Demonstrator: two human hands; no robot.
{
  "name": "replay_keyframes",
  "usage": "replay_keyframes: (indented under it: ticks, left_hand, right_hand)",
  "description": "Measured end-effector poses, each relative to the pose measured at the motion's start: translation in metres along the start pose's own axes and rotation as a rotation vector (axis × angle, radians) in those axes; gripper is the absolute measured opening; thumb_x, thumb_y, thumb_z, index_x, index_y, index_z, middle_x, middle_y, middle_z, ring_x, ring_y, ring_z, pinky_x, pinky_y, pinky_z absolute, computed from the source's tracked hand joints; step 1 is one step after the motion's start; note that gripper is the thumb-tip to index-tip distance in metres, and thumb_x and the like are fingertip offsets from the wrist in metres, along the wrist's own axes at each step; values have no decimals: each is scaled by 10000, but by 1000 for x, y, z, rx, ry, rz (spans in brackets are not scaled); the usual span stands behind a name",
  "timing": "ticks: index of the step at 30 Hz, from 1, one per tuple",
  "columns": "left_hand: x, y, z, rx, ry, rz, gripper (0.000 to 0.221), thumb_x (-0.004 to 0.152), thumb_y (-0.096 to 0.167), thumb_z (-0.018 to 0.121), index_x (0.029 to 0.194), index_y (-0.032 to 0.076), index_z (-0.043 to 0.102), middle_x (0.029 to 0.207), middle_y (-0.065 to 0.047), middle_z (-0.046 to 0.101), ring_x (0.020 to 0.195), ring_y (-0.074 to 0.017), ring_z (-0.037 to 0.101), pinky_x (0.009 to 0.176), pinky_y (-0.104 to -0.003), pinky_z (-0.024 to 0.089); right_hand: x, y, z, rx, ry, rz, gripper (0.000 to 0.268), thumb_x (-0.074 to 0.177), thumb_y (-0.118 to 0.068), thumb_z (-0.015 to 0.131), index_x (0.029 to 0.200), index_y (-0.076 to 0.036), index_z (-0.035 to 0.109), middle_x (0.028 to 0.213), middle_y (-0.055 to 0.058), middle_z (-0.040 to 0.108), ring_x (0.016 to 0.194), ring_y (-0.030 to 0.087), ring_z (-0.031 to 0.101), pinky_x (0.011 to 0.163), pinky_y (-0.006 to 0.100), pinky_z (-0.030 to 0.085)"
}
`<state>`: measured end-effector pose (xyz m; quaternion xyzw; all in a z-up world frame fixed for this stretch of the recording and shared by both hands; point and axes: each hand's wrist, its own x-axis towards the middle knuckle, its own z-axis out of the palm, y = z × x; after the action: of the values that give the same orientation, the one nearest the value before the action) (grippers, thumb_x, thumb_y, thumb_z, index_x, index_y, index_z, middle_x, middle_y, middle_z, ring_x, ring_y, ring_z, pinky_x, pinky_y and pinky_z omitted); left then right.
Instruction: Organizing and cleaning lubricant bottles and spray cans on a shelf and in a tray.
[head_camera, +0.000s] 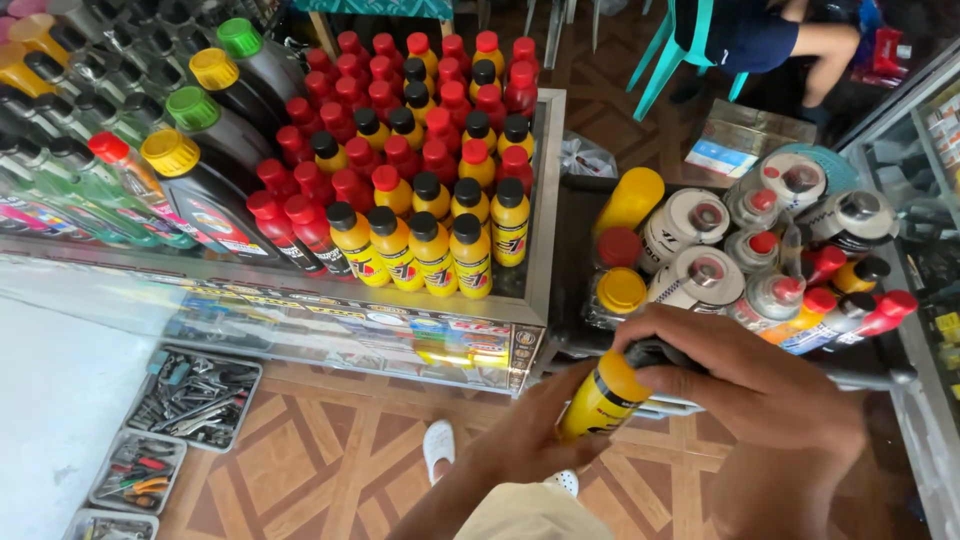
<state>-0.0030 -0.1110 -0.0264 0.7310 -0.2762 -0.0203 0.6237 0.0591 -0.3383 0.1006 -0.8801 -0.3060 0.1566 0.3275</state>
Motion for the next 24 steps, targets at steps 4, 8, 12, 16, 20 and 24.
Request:
replay_keyframes:
  ticks: [4,8,12,16,20,24]
  left_hand:
    - [-12,-21,11,-456,-15,-113,502,1059,217,516,1471,-3,330,1185,-104,589,962,-170,566,843,-321,496]
    - [-24,-45,2,-455,255,-130,627,1082,226,365,1603,-34,132,1587,-183,389,1419,-286,408,1162,-392,325]
    - [-30,-16,-45,-311,321,-153,462,1071,183,401,1490,23,291,1348,-125,498,1093,-176,511,953,-321,458]
    - [-51,-21,-61,-363,217,-131,451,1055,178,501,1458,20,374,1296,-119,462,1111,-215,490,945,-359,478]
    - [-74,-31,-78,-438,274,-341,496,1032,87,425,1522,21,391,1442,-119,554,1239,-189,526,1038,-319,429]
    - [-84,-40,-103,-374,428,-209,613,1071,203,421,1599,2,182,1423,-156,511,1197,-218,548,1025,-360,468]
  right_hand:
    - [24,-1,75,254,354,-100,487,902,-171,620,1373,-64,559,1195,87,604,1033,213,555,896,357,432]
    - [36,-12,191,-49,702,-268,816,878,-161,558,1573,87,209,1669,356,158,1549,531,251,1253,568,276]
    - [37,-25,230,210,461,-311,915,934,-246,559,1575,133,27,1680,374,-102,1586,553,-15,1259,621,159]
    - [82,-50,212,460,744,-188,914,876,-330,409,1615,45,24,1718,242,16,1589,404,68,1264,512,117]
    - [106,-76,221,520,762,-86,1070,568,42,409,1608,5,164,1593,222,334,1336,364,458,1059,434,420]
    - [76,-74,277,254,498,-374,981,942,-406,531,1595,103,5,1697,351,-18,1603,525,44,1280,602,166]
